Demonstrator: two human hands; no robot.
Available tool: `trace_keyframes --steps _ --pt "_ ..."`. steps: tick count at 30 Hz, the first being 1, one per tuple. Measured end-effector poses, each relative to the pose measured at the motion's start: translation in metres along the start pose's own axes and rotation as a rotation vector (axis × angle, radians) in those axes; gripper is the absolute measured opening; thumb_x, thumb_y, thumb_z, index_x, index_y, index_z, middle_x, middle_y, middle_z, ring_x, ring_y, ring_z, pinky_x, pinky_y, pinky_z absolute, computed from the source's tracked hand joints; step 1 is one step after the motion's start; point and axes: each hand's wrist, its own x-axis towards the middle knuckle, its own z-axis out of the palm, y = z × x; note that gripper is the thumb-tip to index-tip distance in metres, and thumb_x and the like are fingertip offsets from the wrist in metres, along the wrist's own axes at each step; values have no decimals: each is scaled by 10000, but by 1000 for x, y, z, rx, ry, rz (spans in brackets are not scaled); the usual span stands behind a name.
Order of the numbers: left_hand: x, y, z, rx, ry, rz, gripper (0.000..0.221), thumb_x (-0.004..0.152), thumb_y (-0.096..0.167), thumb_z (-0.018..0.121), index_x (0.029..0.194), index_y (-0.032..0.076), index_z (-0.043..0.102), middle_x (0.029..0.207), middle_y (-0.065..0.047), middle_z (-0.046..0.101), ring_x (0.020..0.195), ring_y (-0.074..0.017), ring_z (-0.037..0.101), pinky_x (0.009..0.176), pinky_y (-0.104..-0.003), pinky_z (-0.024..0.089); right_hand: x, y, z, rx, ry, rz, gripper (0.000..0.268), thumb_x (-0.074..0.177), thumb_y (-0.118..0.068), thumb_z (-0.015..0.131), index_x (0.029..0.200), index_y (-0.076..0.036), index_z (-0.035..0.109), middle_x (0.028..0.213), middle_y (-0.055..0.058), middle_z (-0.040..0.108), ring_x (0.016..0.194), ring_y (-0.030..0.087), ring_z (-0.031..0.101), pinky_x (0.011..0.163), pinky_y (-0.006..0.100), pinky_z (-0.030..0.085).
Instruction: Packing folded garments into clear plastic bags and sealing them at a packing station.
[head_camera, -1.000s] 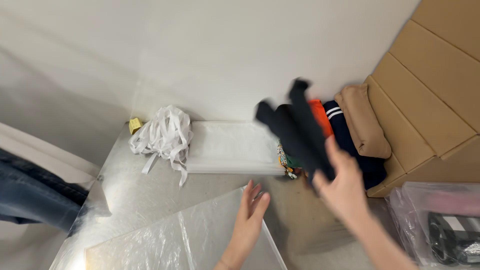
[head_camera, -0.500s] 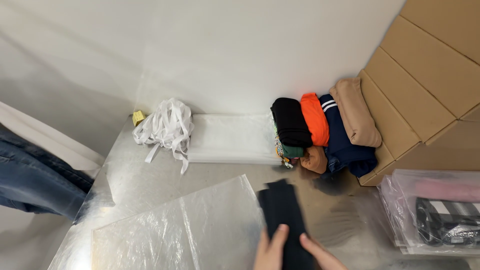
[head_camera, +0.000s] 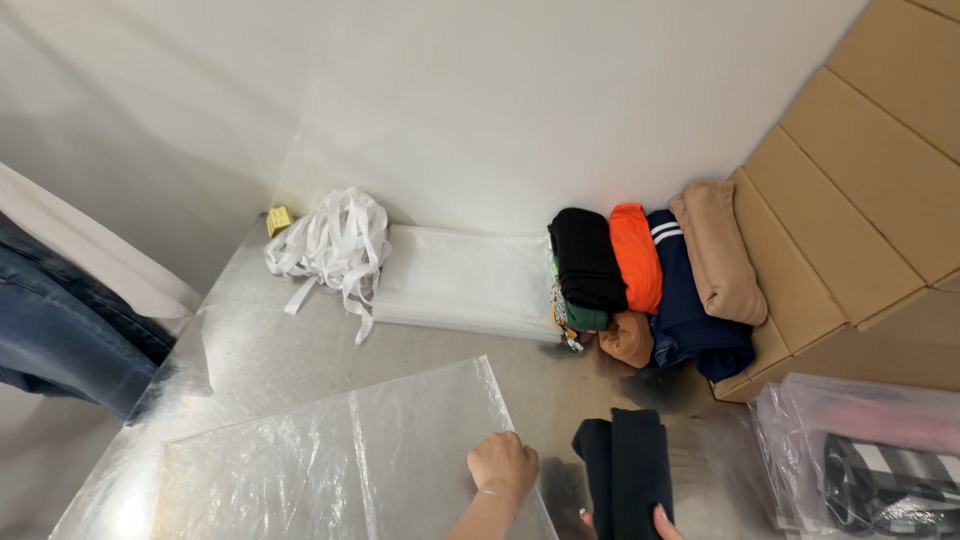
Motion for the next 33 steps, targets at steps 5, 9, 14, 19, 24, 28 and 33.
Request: trace_keyframes --steps 5,9,14,19,24,28,33 --pt "0 -11 7 -30 23 -27 305 969 312 450 811 169 667 743 8 658 654 -232 654 523 -346 416 -17 4 53 -15 99 115 948 947 -614 340 1616 53 418 1579 273 549 1222 390 564 1072 499 418" --pt "-34 -27 -29 -290 -36 124 309 988 390 475 940 143 655 920 -108 713 869 -380 685 714 -472 526 -27 7 123 -98 258 4 680 1038 -308 415 1513 161 545 1416 400 626 1150 507 561 1073 561 416" --pt "-92 -42 -77 -573 -42 141 274 983 348 421 824 141 503 785 -93 661 768 -337 603 737 -464 496 -32 -1 177 -222 371 94 581 1014 -256 545 1512 39 596 1327 368 673 1185 499 622 1085 551 468" --pt "-105 -50 -74 -526 129 348 223 957 351 494 861 171 583 813 -112 706 783 -396 644 715 -511 485 30 -5 85 -743 269 207 545 864 -136 808 1364 61 710 1115 244 766 930 329 707 811 392 549" --pt "-127 -21 -102 -285 144 563 336 935 359 479 875 105 690 793 -210 714 772 -449 680 694 -554 531 53 -24 90 -1197 -78 331 618 849 -200 786 1445 -81 670 1320 83 763 1118 174 707 994 275 553" --pt "-144 12 -124 -182 92 812 387 904 365 456 887 135 767 1009 -137 746 941 -383 698 744 -525 537 97 -11 30 -1296 -256 119 657 854 -242 738 1480 -107 590 1478 20 661 1263 119 650 1109 247 495" --pt "-151 43 -127 -208 128 870 366 907 349 474 819 97 724 847 -138 744 804 -371 694 650 -508 498 129 15 16 -1129 -352 -155 770 849 -306 754 1537 -83 490 1574 39 528 1280 155 649 1113 279 482"
